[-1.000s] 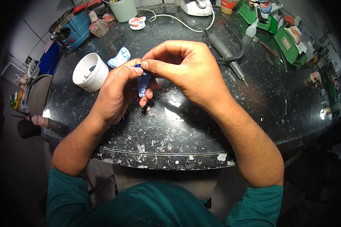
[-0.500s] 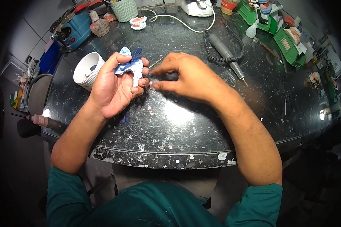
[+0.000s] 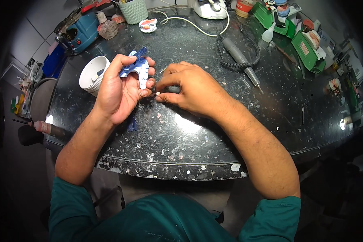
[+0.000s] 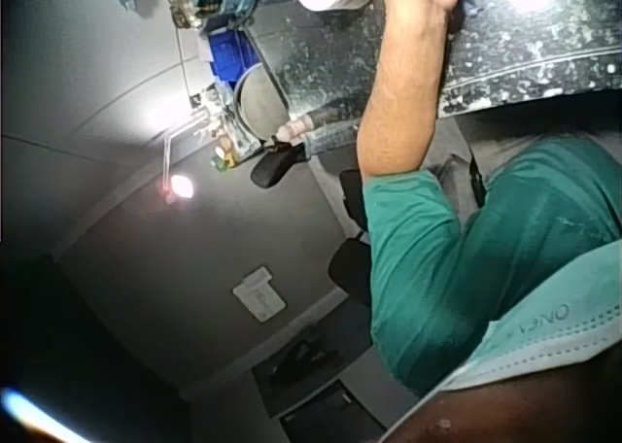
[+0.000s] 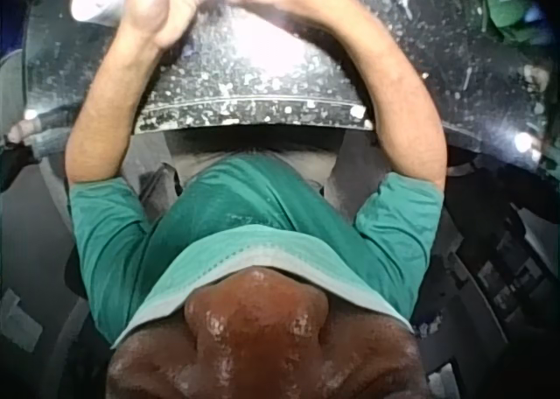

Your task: The person holds a pink denture base and uses a handheld rotary tool to smooth and shape the edges, then places it onto a blue dental model to check the fit and alignment of the artificial teeth.

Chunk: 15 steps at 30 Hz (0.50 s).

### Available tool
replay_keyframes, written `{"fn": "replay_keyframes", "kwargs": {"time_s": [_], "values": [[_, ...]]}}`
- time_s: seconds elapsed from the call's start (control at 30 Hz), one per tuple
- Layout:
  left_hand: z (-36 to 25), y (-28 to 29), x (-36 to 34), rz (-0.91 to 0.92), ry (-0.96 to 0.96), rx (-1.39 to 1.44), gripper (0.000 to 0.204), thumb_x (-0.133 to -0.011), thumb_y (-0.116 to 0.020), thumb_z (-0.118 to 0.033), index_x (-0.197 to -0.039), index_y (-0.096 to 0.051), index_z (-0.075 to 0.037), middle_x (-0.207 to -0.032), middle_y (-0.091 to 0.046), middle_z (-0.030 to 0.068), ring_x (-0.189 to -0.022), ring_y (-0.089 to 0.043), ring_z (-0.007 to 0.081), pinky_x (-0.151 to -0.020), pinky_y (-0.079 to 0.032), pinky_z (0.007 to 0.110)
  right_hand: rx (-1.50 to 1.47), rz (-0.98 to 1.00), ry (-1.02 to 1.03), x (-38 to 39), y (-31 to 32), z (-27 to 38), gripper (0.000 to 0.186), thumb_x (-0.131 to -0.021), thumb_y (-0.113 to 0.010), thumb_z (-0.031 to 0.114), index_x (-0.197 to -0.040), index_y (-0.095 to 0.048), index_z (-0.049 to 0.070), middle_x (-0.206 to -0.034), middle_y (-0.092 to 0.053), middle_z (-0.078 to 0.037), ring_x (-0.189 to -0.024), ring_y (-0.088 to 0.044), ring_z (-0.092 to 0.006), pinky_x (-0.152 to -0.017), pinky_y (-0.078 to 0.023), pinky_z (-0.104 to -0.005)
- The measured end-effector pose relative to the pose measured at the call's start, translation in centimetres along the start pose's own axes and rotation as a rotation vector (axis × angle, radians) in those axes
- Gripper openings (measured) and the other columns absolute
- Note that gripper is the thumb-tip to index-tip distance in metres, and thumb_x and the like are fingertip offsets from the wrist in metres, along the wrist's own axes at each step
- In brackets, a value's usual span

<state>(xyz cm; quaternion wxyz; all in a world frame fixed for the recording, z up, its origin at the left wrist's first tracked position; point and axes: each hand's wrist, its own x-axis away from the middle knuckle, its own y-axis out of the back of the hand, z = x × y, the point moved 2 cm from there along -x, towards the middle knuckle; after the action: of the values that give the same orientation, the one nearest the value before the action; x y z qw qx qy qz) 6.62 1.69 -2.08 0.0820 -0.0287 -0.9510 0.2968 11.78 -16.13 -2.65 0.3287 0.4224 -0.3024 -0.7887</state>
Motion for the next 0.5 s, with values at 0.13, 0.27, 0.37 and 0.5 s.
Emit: {"fn": "replay_keyframes", "kwargs": {"time_s": [0.13,0.27,0.37,0.5], "values": [[0.0,-0.1,0.2,-0.031,-0.024,-0.088,0.038,-0.094,-0.047,-0.032,-0.107,-0.059,0.002,-0.088,-0.062,0.0083,-0.073,-0.059,0.0171,-0.058,-0.046,0.026,-0.101,-0.19,-0.305,-0.2,1.5,-0.6,0.02,-0.085,-0.075,0.021,-0.095,-0.071,0.004,-0.087,-0.071,-0.012,-0.078,-0.069,-0.0204,-0.072,-0.055,-0.0332],[0.6,-0.8,0.4,-0.036,-0.11,-0.427,0.035,-0.097,-0.047,-0.03,-0.109,-0.057,0.001,-0.087,-0.062,0.0073,-0.069,-0.061,0.0139,-0.058,-0.049,0.027,-0.283,-0.611,0.037,-0.6,4.1,1.7,0.015,-0.086,-0.072,0.004,-0.101,-0.072,0.0,-0.092,-0.073,-0.006,-0.082,-0.067,-0.011,-0.073,-0.053,-0.0264],[1.4,-1.2,1.4,0.121,-0.229,-0.469,0.031,-0.102,-0.044,-0.028,-0.106,-0.059,-0.001,-0.083,-0.061,0.0048,-0.066,-0.059,0.0086,-0.054,-0.049,0.022,-0.182,-0.398,0.318,-1.0,3.7,5.1,0.028,-0.079,-0.075,-0.006,-0.106,-0.07,-0.002,-0.1,-0.071,-0.011,-0.091,-0.067,-0.0182,-0.08,-0.054,-0.0299],[1.3,-1.5,1.7,0.213,-0.201,-0.449,0.043,-0.105,-0.037,-0.039,-0.117,-0.053,-0.001,-0.096,-0.06,0.0077,-0.077,-0.063,0.0149,-0.057,-0.05,0.028,-0.07,-0.482,0.237,-0.8,2.5,4.2,0.024,-0.076,-0.078,0.003,-0.1,-0.074,0.007,-0.092,-0.07,-0.007,-0.081,-0.066,-0.0214,-0.073,-0.053,-0.0306]]}}
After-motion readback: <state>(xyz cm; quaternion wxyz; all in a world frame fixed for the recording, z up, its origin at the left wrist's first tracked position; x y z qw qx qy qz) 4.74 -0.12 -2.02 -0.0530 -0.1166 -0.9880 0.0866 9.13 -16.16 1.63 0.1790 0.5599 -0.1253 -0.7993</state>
